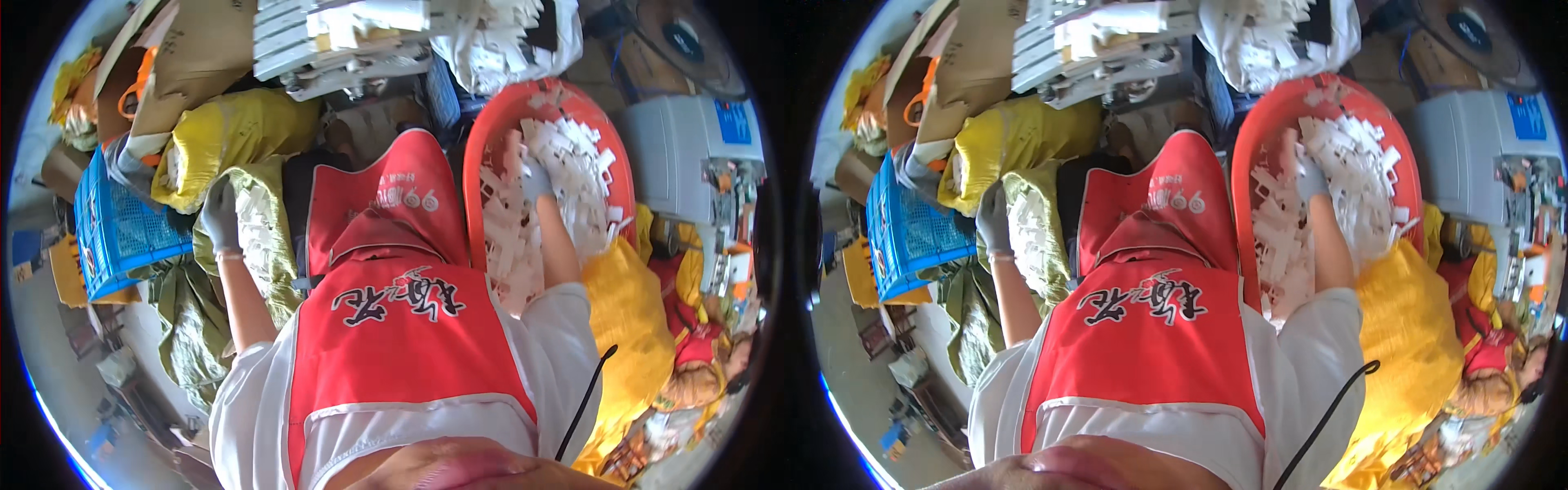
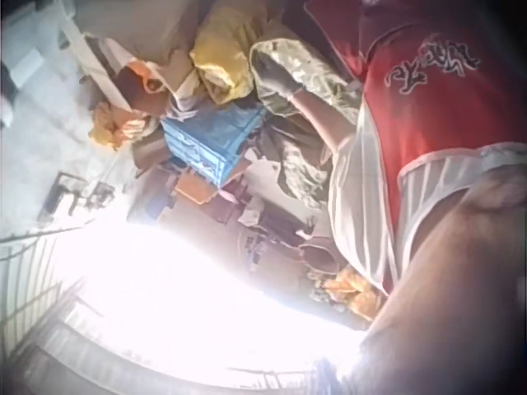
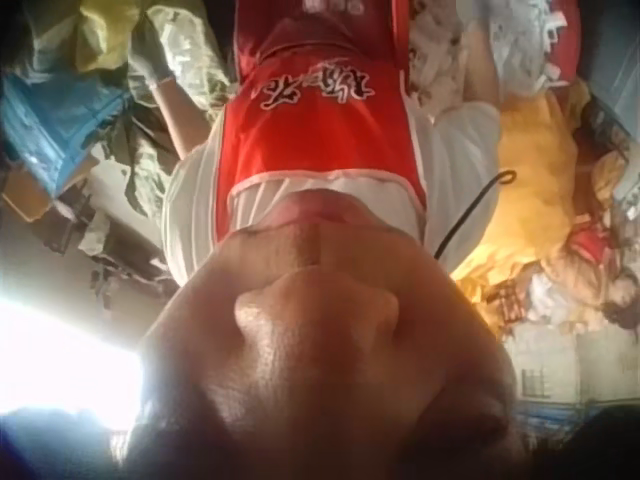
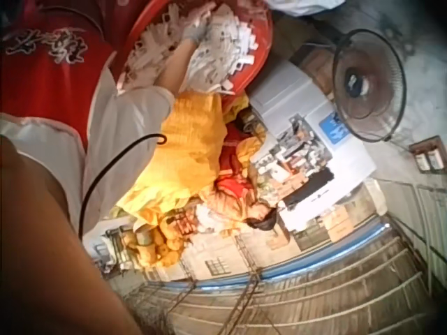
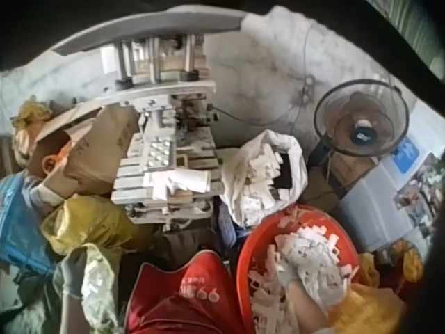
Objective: Processing small white plastic components using a machine and then placing them into a large sack.
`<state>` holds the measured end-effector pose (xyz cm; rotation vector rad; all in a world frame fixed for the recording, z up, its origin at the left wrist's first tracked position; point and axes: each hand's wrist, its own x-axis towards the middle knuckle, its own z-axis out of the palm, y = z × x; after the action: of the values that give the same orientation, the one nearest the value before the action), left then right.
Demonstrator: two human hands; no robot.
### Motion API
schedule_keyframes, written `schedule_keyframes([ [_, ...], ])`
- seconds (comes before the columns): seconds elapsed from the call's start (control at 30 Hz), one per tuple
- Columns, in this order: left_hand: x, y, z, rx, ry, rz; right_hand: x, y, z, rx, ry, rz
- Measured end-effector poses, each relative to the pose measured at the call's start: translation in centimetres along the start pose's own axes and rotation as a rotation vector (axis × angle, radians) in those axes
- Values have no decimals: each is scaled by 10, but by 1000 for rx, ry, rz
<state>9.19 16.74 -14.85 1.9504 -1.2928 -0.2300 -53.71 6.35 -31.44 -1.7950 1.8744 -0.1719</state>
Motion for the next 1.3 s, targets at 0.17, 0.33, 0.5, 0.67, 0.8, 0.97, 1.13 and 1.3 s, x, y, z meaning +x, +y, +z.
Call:
schedule_keyframes([
  [0.17,39,86,18,-123,36,208,-24,41,28,142,40,461],
  [0.33,81,169,26,-104,96,632,-33,28,37,-66,240,144],
  [0.5,123,219,50,-61,21,957,-17,-26,-44,130,503,-94],
  [0.67,152,221,60,9,-304,1049,-14,-140,-133,1072,368,-210],
  [0.8,136,208,49,-253,-83,766,1,-230,-172,1193,178,-522],
  [0.97,98,133,20,-432,-65,361,30,-322,-187,853,-117,-749],
  [1.13,56,85,-6,-526,-5,206,53,-355,-179,490,-122,-804],
  [1.3,36,49,-5,-558,25,83,40,-346,-180,531,19,-723],
])
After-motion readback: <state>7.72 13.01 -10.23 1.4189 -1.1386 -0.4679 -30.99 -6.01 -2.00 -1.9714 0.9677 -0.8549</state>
